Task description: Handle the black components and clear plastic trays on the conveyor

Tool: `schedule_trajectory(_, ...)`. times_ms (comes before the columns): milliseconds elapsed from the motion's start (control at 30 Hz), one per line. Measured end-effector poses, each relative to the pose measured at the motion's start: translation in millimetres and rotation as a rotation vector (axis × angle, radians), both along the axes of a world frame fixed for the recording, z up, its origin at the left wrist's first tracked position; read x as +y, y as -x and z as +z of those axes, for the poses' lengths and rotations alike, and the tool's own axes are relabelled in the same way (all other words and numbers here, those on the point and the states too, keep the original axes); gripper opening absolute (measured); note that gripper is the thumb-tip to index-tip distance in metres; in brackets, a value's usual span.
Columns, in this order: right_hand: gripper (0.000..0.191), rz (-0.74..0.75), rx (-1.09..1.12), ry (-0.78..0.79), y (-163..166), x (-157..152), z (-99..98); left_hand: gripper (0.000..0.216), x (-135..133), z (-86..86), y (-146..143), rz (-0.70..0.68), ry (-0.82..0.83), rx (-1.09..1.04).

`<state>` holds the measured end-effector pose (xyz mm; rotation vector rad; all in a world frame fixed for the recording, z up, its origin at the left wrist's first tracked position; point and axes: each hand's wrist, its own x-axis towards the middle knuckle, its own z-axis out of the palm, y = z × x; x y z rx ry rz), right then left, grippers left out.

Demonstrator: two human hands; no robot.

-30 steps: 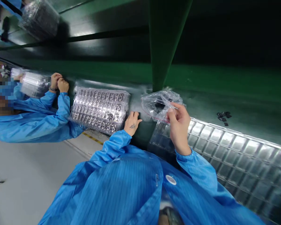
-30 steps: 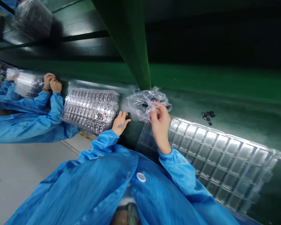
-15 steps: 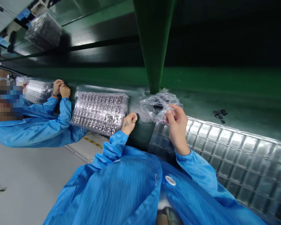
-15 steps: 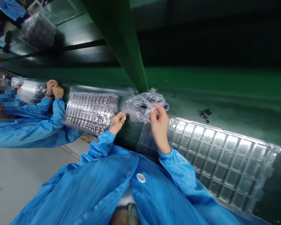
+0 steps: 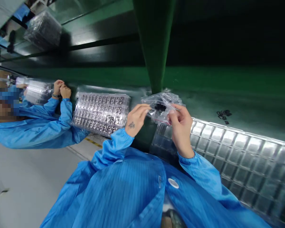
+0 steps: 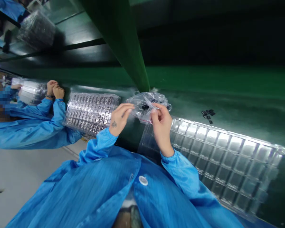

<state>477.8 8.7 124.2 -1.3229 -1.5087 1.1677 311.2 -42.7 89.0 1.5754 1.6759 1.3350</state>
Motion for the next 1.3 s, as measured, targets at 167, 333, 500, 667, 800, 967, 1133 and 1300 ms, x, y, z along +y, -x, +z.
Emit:
schedule_trajectory(167, 0.029, -0.012, -0.011, 0.008, -4, 1, -2.2, 0.028, -32, -44.4, 4, -0.082, 0.698, 0.578)
schedule_trajectory(333, 0.028, 0.005, -0.014, 0.016, -2, 2, -4.0, 0.023, -19, -77.3, -3, -0.115, 0.753, 0.516)
schedule_trajectory(500, 0.027, -0.003, 0.001, 0.021, -4, 2, -0.9, 0.016, -20, -70.5, 5, -0.101, 0.679, 0.417)
schedule_trajectory(667, 0.027, 0.014, -0.003, 0.017, -5, -1, -1.3, 0.006, -19, -9.5, 3, 0.103, 0.151, 0.122)
schedule_trajectory(800, 0.027, 0.014, 0.011, 0.033, -3, -4, 3.1, 0.018, 0, 21.2, -6, -0.037, -0.154, 0.131)
schedule_trajectory(967, 0.031, -0.01, -0.006, -0.02, -11, -9, 24.9, 0.026, -2, 3.7, 7, 0.002, -0.18, 0.337)
schedule_trajectory(1133, 0.042, 0.019, -0.064, -0.135, -25, -4, 47.6, 0.037, 8, -8.6, 22, -0.189, -0.123, 0.439)
schedule_trajectory(1300, 0.041, -0.055, -0.453, -0.479, -20, 19, 101.7, 0.011, 18, 53.5, 44, -0.034, -0.316, 0.485)
